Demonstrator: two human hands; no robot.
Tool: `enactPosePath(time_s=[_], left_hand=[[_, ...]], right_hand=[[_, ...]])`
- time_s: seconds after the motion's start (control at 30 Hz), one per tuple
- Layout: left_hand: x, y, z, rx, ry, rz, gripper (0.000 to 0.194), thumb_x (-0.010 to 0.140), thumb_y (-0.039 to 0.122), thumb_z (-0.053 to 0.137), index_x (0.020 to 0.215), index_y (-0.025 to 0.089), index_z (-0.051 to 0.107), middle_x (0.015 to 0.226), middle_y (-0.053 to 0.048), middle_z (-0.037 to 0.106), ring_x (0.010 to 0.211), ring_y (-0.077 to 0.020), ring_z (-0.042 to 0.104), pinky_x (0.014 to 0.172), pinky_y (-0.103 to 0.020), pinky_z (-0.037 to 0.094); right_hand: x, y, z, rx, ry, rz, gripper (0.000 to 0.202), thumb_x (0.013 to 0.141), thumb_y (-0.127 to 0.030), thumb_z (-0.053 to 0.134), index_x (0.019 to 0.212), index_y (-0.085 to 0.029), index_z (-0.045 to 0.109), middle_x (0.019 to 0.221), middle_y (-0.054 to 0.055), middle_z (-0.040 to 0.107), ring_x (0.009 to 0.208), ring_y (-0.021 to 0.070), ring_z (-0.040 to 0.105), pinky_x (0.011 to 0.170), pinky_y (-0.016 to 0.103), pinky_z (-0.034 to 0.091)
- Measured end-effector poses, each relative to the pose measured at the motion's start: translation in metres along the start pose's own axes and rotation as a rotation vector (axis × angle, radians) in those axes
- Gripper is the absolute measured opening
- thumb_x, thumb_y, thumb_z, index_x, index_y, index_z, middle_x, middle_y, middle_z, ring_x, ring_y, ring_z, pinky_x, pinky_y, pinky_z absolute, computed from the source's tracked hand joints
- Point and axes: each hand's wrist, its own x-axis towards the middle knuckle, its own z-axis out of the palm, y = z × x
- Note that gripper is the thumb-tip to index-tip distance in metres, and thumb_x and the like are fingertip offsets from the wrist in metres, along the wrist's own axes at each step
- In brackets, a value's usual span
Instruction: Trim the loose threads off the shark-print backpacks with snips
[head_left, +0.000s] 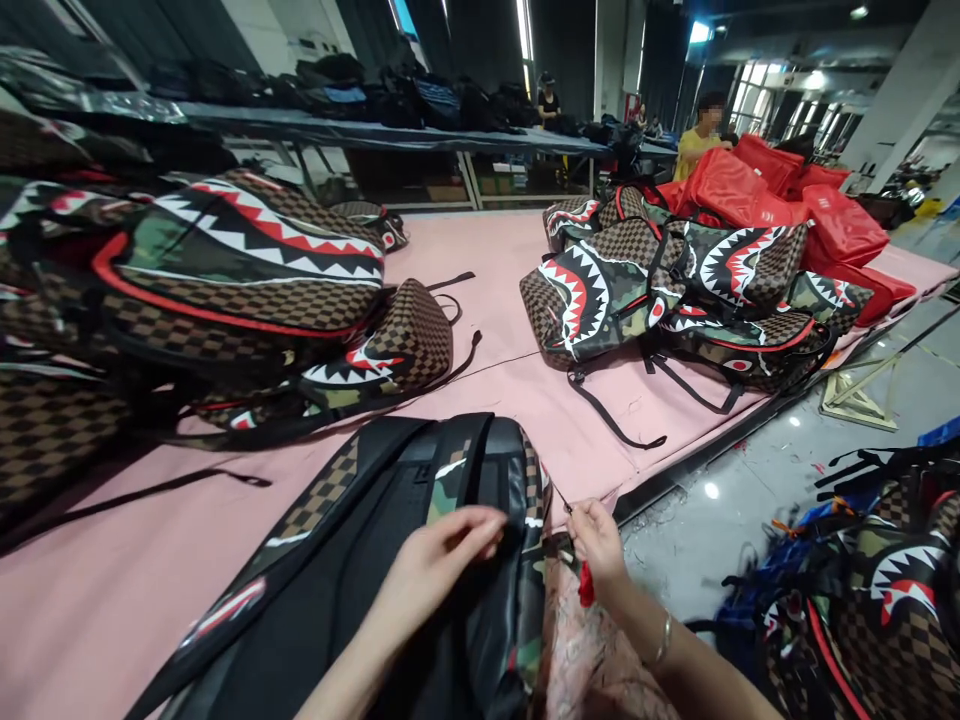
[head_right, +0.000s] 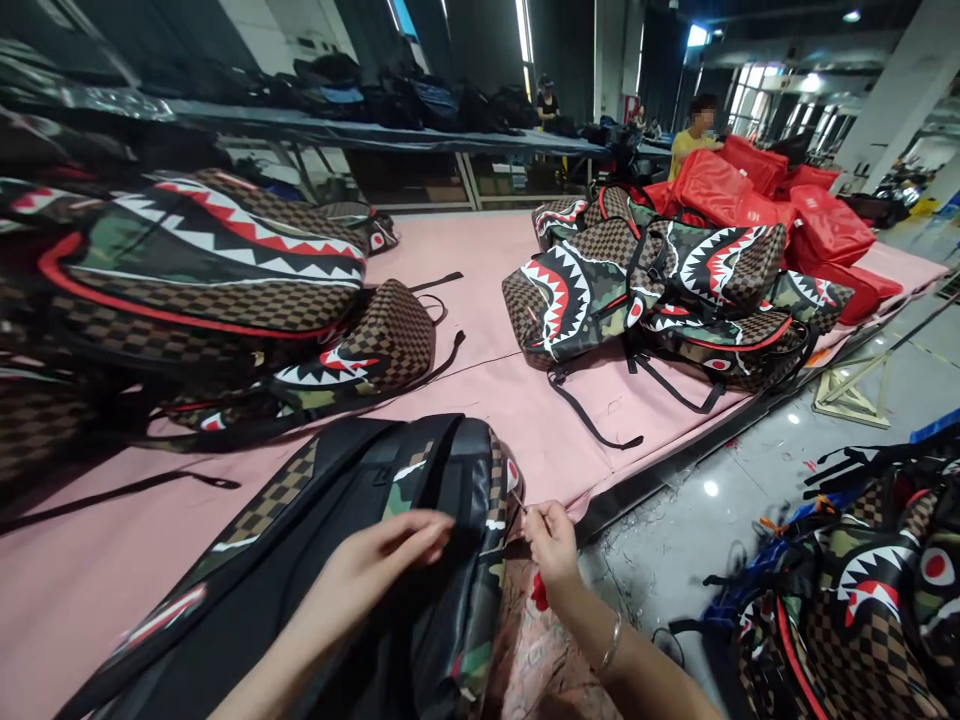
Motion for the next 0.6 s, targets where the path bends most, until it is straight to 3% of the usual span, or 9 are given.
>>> enactPosePath(time_s=[0.03, 0.13, 0.23, 0.37, 0.6], left_hand=[[0.029, 0.003, 0.006, 0.251, 0.039, 0.035, 0.034, 0.077, 0.048, 0.045, 0.082, 0.021, 0.066, 0.079, -0.005, 0.069, 0.073, -0.0205, 0.062, 0.068, -0.028, 0.048], [0.101, 0.006, 0.025, 0.503, 0.129, 0.011, 0.027, 0.078, 0.032, 0.045, 0.092, 0.017, 0.063, 0.095, -0.012, 0.066, 0.09, -0.0255, 0.061, 0.078, -0.034, 0.045], [0.137, 0.0, 0.04, 0.654, 0.156, -0.029, 0.022, 0.077, 0.028, 0.047, 0.084, 0.014, 0.063, 0.091, -0.016, 0.063, 0.089, -0.029, 0.061, 0.074, -0.037, 0.044], [0.146, -0.012, 0.044, 0.754, 0.139, -0.011, 0.02, 0.081, 0.025, 0.043, 0.08, 0.015, 0.061, 0.09, -0.014, 0.063, 0.09, -0.0268, 0.061, 0.072, -0.032, 0.043], [0.145, -0.029, 0.031, 0.739, 0.148, 0.024, 0.024, 0.087, 0.028, 0.032, 0.084, 0.018, 0.053, 0.086, -0.01, 0.064, 0.084, -0.0223, 0.061, 0.069, -0.029, 0.042]], right_hand=[[0.01, 0.007, 0.0, -0.026, 0.053, -0.029, 0.039, 0.077, -0.058, 0.05, 0.074, -0.019, 0.046, 0.055, -0.008, 0.04, 0.04, 0.0051, 0.028, 0.037, 0.017, 0.025], [0.035, 0.02, 0.001, -0.057, 0.138, -0.09, 0.034, 0.077, -0.052, 0.054, 0.08, -0.018, 0.05, 0.065, -0.003, 0.05, 0.056, 0.0099, 0.047, 0.054, 0.021, 0.041], [0.051, 0.025, 0.004, -0.13, 0.175, -0.128, 0.025, 0.079, -0.042, 0.055, 0.085, -0.018, 0.054, 0.079, 0.002, 0.059, 0.075, 0.0148, 0.056, 0.071, 0.027, 0.045], [0.068, 0.031, 0.008, -0.408, 0.18, -0.201, 0.015, 0.083, -0.032, 0.052, 0.088, -0.019, 0.057, 0.086, 0.004, 0.064, 0.083, 0.0181, 0.059, 0.075, 0.029, 0.045], [0.087, 0.032, 0.019, -0.827, 0.113, -0.31, 0.012, 0.087, -0.024, 0.047, 0.088, -0.02, 0.058, 0.085, 0.003, 0.067, 0.081, 0.0194, 0.062, 0.07, 0.027, 0.043]])
